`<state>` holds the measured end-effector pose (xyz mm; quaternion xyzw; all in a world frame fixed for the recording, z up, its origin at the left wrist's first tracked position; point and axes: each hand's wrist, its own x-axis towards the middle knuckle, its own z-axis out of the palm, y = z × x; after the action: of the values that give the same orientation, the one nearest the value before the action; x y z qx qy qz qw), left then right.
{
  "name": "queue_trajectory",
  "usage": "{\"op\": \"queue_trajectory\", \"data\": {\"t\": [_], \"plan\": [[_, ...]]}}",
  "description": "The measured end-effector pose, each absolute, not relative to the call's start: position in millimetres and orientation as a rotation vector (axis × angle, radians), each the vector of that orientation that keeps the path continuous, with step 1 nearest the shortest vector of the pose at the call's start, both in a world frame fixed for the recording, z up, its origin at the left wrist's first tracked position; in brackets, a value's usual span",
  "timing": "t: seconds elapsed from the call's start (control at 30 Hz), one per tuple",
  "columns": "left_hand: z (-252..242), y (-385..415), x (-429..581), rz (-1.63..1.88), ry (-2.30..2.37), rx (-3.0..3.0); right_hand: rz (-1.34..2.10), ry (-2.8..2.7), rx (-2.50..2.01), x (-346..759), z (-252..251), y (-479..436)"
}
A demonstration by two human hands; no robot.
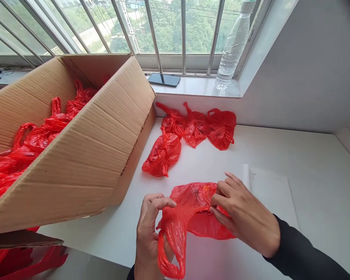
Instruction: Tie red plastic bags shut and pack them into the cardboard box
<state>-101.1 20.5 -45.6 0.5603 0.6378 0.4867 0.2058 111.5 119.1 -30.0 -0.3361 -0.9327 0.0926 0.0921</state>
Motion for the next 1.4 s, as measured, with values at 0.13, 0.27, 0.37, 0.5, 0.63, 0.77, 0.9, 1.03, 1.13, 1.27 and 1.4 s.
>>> {"op": "queue_trajectory", "data": {"t": [0.13, 0.27, 0.37, 0.5, 0.63, 0.77, 0.9, 1.03, 1.13, 1.27, 1.4], "plan": [[-40, 19, -100, 1.205, 1.752, 1.581, 0.26, -2.53, -1.061, 111, -16, 125], [-32, 23, -97, 1.133, 1.787, 1.529, 0.29, -2.375, -1.065, 110, -5, 126], [-28, 25, -100, 1.176, 1.758, 1.368, 0.358, -2.333, -1.059, 113, -2, 123], [-31, 23, -106, 1.284, 1.684, 1.147, 0.439, -2.182, -1.117, 119, 5, 115], [-39, 24, -110, 1.346, 1.547, 1.155, 0.416, -2.043, -1.179, 129, 15, 107], [-33, 36, -110, 1.451, 1.439, 1.209, 0.395, -2.118, -0.922, 138, 23, 107], [-13, 52, -91, 1.263, 1.302, 1.163, 0.472, -2.263, -0.704, 128, 28, 107], [-11, 46, -61, 0.969, 1.556, 1.455, 0.631, -2.29, -0.68, 108, 27, 107], [-19, 32, -52, 1.055, 1.814, 1.414, 0.653, -2.288, -0.74, 105, 23, 112], [-19, 36, -64, 1.039, 1.532, 1.38, 0.569, -2.249, -0.791, 113, 25, 115], [-15, 45, -66, 1.051, 1.434, 1.339, 0.489, -2.263, -0.783, 108, 36, 107]]}}
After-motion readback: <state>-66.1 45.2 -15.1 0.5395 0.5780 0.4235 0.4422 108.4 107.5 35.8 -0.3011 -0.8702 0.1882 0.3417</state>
